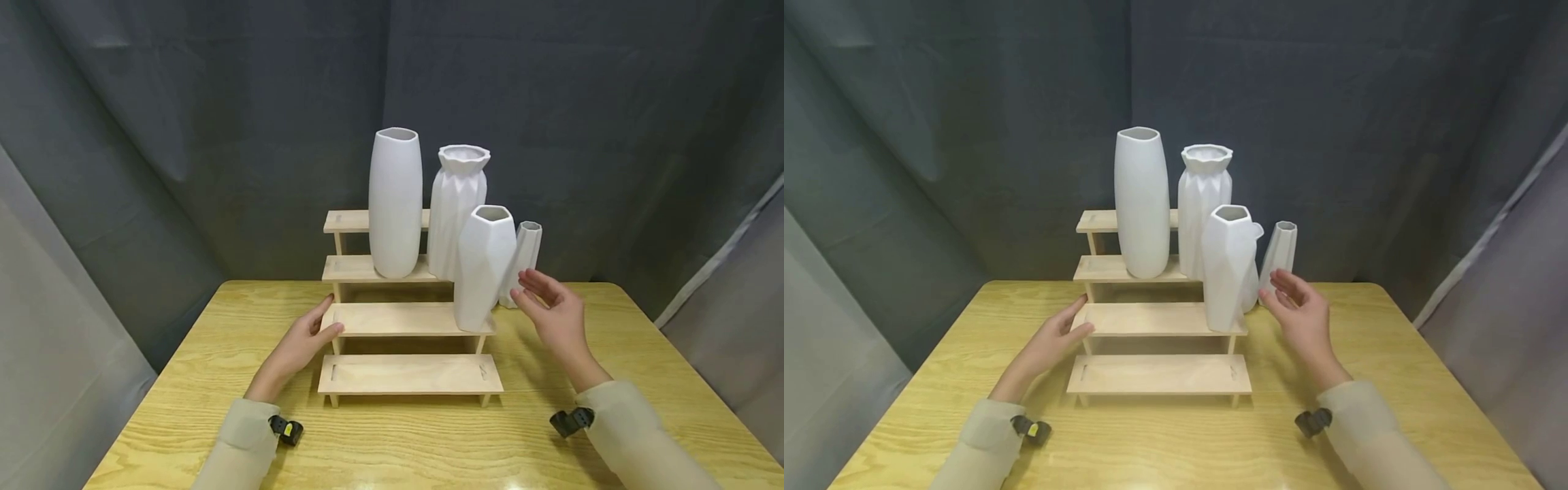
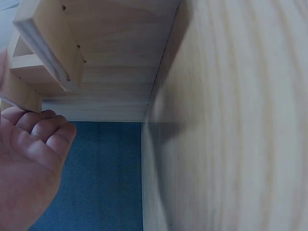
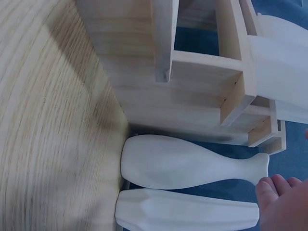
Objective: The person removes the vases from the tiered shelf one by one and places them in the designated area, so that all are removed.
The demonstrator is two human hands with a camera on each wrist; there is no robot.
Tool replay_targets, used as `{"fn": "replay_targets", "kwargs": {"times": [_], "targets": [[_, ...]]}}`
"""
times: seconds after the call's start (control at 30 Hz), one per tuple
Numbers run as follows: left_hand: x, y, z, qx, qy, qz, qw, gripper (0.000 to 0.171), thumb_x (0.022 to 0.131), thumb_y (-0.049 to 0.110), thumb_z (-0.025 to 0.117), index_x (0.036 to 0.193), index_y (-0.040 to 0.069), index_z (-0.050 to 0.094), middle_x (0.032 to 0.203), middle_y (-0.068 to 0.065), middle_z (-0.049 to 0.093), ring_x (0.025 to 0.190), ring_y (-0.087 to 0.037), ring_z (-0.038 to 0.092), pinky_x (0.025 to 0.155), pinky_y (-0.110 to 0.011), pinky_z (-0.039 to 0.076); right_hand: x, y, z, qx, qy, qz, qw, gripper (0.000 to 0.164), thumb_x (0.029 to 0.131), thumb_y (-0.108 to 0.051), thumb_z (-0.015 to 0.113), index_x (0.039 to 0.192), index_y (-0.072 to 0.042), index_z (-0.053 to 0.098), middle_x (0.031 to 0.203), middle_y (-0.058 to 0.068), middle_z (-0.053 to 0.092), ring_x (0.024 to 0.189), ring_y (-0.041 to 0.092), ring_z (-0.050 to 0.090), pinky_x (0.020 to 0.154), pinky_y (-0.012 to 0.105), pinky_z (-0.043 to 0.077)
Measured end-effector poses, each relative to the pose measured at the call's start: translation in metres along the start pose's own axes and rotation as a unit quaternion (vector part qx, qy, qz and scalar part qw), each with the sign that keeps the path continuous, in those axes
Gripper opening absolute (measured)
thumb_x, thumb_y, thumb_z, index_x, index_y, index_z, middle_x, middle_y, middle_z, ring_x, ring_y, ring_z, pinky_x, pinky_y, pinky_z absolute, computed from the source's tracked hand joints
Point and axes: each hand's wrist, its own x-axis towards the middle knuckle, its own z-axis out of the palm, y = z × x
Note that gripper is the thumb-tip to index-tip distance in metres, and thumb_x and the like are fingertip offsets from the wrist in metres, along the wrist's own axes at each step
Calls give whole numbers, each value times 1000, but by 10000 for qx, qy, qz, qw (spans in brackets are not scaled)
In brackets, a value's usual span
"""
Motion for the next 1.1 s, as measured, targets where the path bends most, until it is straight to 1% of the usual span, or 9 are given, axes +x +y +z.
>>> {"fn": "replay_targets", "kwargs": {"times": [0.13,0.23,0.37,0.53,0.67,0.77,0.93,1.1], "targets": [[0,-1,0,14,-4,23,10000,80,97,49,59,159,17,20,163,0,14,148,-25,15,118,-44,20,-5,-4,1,29,-69,-123,9999,55,92,-22,73,139,-1,54,136,13,59,123,24,56,94,17,46],[0,-2,0,3,-10,27,10000,80,97,49,59,159,17,20,163,0,14,148,-26,15,118,-45,20,-7,-7,2,68,-114,-131,9998,54,92,-22,73,139,-1,54,136,13,59,123,24,56,95,18,46],[0,-3,0,-14,-12,12,10000,80,97,49,59,159,17,20,163,0,14,148,-26,15,117,-45,21,-11,-11,2,98,-186,-85,9997,54,92,-23,73,139,-3,54,136,12,59,123,22,56,95,19,46],[-1,-4,0,-4,-10,-7,10000,81,96,50,59,159,17,20,163,0,14,148,-26,15,117,-46,21,-15,-14,2,243,-265,-128,9993,54,91,-19,74,139,-3,55,135,14,59,122,19,56,96,22,46],[-1,-4,0,-21,6,0,10000,81,96,51,59,159,17,20,163,0,14,148,-26,15,117,-46,21,-17,-15,4,283,-329,-165,9989,55,90,-17,75,139,-5,55,136,14,59,122,20,57,95,23,46],[-1,-4,0,-31,4,31,10000,79,97,48,59,159,16,20,163,-1,14,148,-26,14,117,-46,20,-18,-16,5,346,-363,-179,9986,57,89,-15,76,140,-4,54,136,15,58,122,19,57,94,21,47],[0,-3,1,-60,-34,46,10000,76,99,42,58,159,16,18,163,-3,12,148,-27,12,118,-47,19,-20,-19,7,609,-386,-181,9972,57,87,-9,77,139,-1,55,135,19,58,120,16,58,94,21,47],[2,-3,0,-63,-54,70,9999,77,99,42,58,159,16,17,163,-4,11,148,-27,11,118,-47,18,-20,-24,9,785,-472,-270,9954,59,86,-5,77,140,-1,54,137,21,56,120,17,58,94,22,47]]}}
